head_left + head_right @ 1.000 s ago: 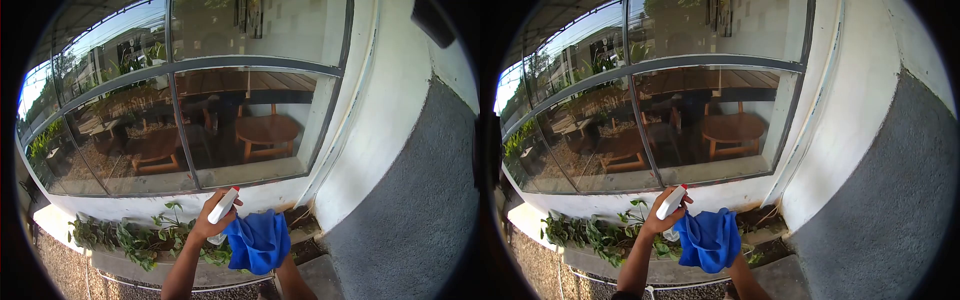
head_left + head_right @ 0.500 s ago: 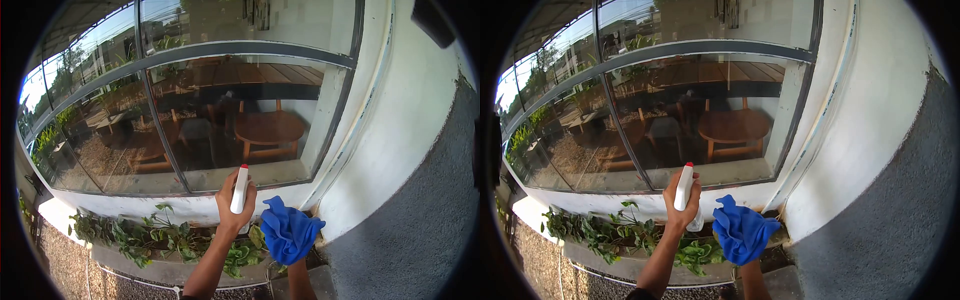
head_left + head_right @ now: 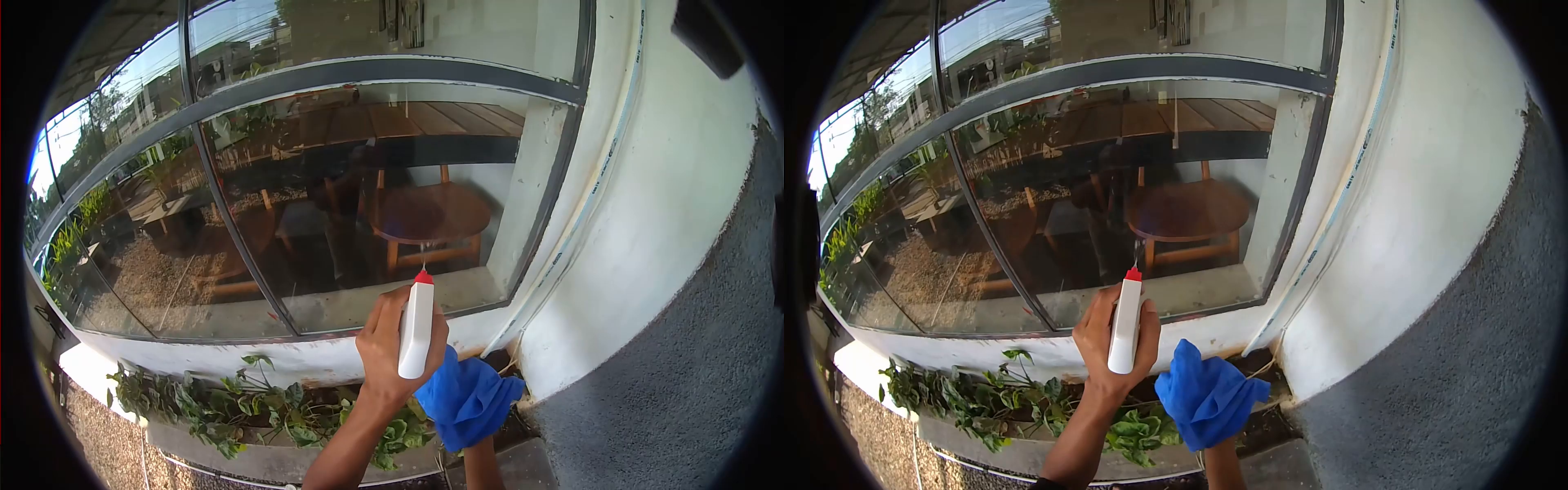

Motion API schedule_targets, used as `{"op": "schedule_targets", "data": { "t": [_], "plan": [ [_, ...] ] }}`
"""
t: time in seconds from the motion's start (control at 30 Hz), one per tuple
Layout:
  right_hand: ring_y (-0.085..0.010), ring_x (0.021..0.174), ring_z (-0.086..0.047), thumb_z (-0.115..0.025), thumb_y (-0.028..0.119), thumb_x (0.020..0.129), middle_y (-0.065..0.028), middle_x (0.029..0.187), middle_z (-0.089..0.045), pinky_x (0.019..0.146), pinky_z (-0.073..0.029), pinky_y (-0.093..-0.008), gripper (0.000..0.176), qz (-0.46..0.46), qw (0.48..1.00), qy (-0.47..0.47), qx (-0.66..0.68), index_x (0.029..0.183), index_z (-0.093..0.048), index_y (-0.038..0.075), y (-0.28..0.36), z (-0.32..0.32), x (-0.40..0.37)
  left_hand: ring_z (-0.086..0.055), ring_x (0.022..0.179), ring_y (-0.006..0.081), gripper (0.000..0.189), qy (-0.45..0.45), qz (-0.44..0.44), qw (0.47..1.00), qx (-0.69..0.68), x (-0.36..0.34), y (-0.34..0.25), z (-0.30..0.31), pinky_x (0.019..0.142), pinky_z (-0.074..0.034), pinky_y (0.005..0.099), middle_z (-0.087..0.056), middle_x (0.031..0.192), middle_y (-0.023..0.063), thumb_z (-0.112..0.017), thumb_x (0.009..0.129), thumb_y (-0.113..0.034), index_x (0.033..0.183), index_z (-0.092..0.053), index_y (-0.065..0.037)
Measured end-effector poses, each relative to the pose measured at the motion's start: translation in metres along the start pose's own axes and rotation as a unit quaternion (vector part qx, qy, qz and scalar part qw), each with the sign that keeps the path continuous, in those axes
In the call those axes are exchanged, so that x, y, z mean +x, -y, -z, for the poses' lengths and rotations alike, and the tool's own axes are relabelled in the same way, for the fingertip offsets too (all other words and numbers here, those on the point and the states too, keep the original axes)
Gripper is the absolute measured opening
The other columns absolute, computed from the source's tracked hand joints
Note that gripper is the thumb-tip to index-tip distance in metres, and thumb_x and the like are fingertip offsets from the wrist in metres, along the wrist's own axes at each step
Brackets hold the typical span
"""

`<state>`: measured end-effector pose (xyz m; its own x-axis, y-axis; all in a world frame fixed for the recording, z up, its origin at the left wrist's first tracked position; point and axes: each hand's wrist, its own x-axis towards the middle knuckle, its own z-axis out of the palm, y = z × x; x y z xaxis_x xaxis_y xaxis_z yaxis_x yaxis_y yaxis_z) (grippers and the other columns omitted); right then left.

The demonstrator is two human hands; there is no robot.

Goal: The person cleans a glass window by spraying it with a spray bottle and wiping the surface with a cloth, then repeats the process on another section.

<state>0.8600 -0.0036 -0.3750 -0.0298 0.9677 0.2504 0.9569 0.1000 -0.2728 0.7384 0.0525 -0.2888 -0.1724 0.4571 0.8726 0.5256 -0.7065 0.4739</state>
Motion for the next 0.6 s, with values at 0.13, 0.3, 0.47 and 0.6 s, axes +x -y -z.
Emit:
{"op": "schedule_targets", "data": {
  "t": [0.13,0.3,0.47,0.6],
  "plan": [
    [-0.027,0.09,-0.054,-0.045,0.045,0.092,-0.0117,0.099,-0.057,0.082,-0.043,-0.0413,0.036,0.035,0.995,-0.089,0.033,0.097,-0.051,0.01,0.003,-0.011,0.011,-0.062,0.059,0.0208,0.025,0.005,-0.026,0.999,0.024,0.006,0.005,0.011,0.054,-0.05,0.0282,-0.064,0.079,0.0125,-0.069,0.072,0.003,0.096,-0.063,0.002],
    [-0.0308,0.076,-0.056,-0.059,0.035,0.084,-0.0136,0.084,-0.058,0.068,-0.044,-0.0414,0.029,0.057,0.992,-0.103,0.035,0.083,-0.049,0.008,0.005,-0.021,0.021,-0.061,0.057,0.0195,0.034,-0.031,-0.054,0.998,-0.005,0.017,0.004,0.016,0.051,-0.049,0.0271,-0.063,0.076,0.0117,-0.071,0.069,0.005,0.101,-0.061,0.004],
    [-0.0334,0.065,-0.055,-0.065,0.025,0.078,-0.0137,0.072,-0.056,0.06,-0.044,-0.0436,0.024,0.076,0.981,-0.172,0.038,0.077,-0.049,0.007,-0.004,-0.021,0.043,-0.057,0.051,0.0171,0.029,-0.012,-0.029,0.999,0.036,0.015,0.01,0.032,0.047,-0.044,0.0256,-0.06,0.068,0.0097,-0.069,0.07,0.005,0.098,-0.059,0.004],
    [-0.0334,0.063,-0.054,-0.063,0.018,0.076,-0.0133,0.072,-0.056,0.057,-0.043,-0.0445,0.018,0.084,0.974,-0.208,0.031,0.079,-0.051,0.006,-0.02,-0.024,0.058,-0.057,0.054,0.0186,0.023,-0.051,0.049,0.997,0.04,0.012,0.02,0.043,0.052,-0.045,0.0272,-0.061,0.07,0.0105,-0.066,0.072,0.005,0.094,-0.059,0.003]
  ]
}}
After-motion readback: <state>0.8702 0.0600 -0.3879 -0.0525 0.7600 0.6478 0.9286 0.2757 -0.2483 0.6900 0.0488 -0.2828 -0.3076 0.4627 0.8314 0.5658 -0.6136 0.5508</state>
